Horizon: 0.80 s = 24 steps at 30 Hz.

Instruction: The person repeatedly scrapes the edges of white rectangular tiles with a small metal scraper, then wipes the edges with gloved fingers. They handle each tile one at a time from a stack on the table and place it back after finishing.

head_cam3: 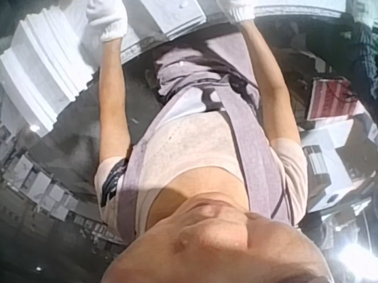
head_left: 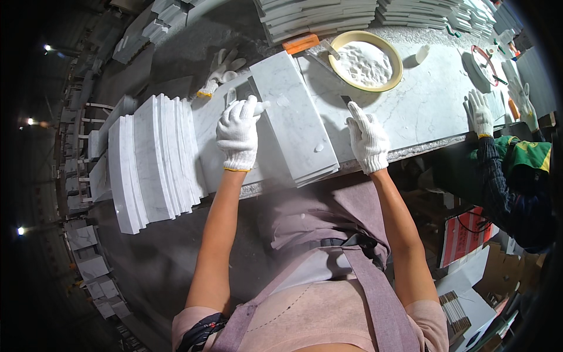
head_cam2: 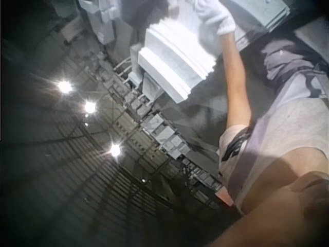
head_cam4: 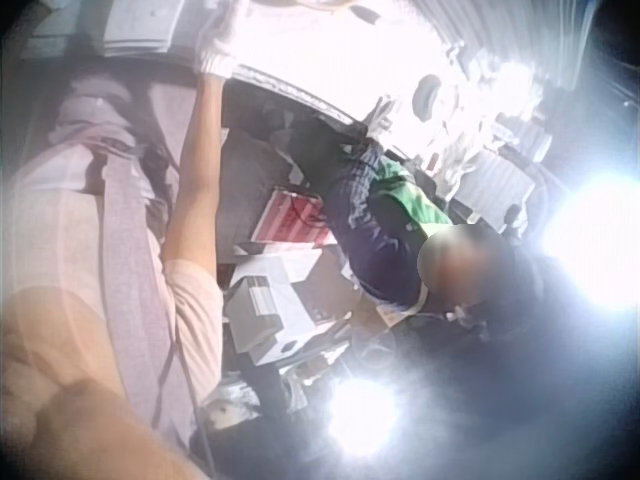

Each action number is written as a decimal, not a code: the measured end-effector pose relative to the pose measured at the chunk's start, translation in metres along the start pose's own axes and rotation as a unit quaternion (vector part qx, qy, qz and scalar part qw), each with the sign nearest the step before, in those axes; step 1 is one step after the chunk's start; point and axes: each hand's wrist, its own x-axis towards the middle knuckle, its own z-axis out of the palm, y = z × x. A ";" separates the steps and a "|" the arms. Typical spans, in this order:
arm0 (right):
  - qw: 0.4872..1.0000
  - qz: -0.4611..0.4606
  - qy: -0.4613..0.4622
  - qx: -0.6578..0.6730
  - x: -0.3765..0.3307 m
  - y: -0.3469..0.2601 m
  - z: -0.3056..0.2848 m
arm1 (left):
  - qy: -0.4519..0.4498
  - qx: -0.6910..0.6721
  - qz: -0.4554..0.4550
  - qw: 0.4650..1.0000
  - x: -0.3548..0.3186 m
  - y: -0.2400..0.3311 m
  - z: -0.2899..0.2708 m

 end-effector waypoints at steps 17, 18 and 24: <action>1.000 0.007 -0.003 0.005 0.000 -0.003 -0.002 | 0.037 0.043 0.042 0.997 0.008 0.006 -0.005; 1.000 0.006 -0.003 0.002 0.000 -0.003 -0.002 | 0.038 0.042 0.044 0.997 0.009 0.007 -0.005; 1.000 0.000 0.001 0.002 0.001 -0.004 -0.003 | 0.039 0.044 0.052 0.997 0.012 0.007 -0.008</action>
